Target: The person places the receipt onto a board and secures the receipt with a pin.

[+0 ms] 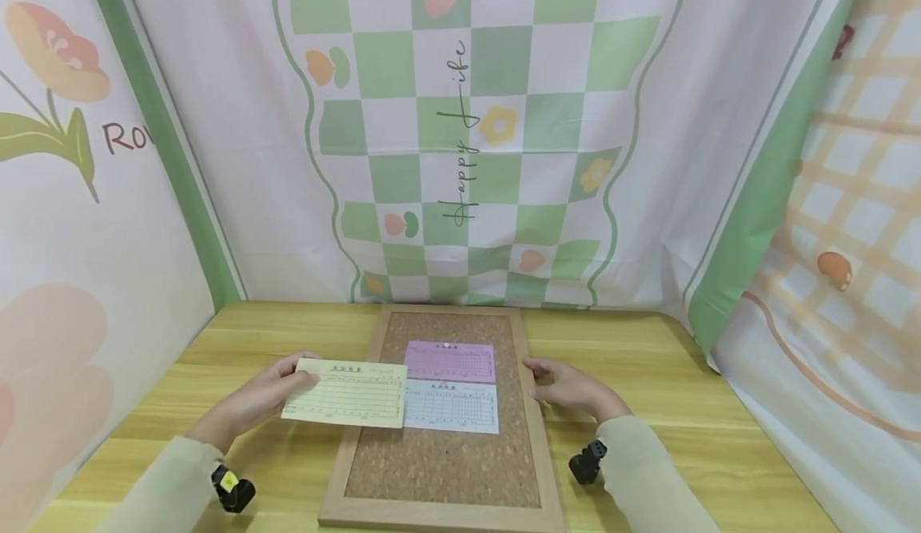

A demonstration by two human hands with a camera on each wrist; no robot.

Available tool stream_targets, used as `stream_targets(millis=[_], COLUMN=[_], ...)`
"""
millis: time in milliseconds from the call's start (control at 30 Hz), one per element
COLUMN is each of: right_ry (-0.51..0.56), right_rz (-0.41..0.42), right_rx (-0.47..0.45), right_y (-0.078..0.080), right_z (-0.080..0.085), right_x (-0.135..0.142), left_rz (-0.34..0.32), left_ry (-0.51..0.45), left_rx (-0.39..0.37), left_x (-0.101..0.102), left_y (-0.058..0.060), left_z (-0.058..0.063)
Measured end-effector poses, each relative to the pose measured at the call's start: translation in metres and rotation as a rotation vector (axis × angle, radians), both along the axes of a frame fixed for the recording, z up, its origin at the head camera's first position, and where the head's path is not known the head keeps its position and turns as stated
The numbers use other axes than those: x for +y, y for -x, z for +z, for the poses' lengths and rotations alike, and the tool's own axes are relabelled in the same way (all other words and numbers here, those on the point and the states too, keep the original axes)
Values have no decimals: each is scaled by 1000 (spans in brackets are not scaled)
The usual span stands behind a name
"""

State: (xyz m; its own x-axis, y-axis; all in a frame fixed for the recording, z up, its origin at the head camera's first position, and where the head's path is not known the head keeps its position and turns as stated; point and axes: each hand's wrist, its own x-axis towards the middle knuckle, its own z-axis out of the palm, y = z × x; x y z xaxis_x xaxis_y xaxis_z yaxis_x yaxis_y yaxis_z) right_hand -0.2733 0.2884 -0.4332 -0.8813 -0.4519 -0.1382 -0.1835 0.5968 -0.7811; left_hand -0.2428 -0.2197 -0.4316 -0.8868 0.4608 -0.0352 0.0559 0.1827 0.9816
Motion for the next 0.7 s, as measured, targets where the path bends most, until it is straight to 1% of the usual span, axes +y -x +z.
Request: stream_targets(millis=[233, 367, 467, 567, 700], right_ry=[-11, 8, 20, 16, -23], right_rz=[-26, -46, -40, -30, -21], right_rx=[-13, -35, -39, -31, 20], right_y=[1, 2, 2, 2, 1], right_z=[2, 1, 1, 2, 5], right_x=[-2, -4, -4, -5, -7], left_rz=[12, -1, -21, -36, -44], left_ry=[0, 1, 0, -8, -15], left_rx=[1, 5, -2, -5, -4], left_x=[10, 17, 22, 27, 33], left_y=[1, 2, 3, 5, 6], left_z=[-1, -1, -2, -3, -4])
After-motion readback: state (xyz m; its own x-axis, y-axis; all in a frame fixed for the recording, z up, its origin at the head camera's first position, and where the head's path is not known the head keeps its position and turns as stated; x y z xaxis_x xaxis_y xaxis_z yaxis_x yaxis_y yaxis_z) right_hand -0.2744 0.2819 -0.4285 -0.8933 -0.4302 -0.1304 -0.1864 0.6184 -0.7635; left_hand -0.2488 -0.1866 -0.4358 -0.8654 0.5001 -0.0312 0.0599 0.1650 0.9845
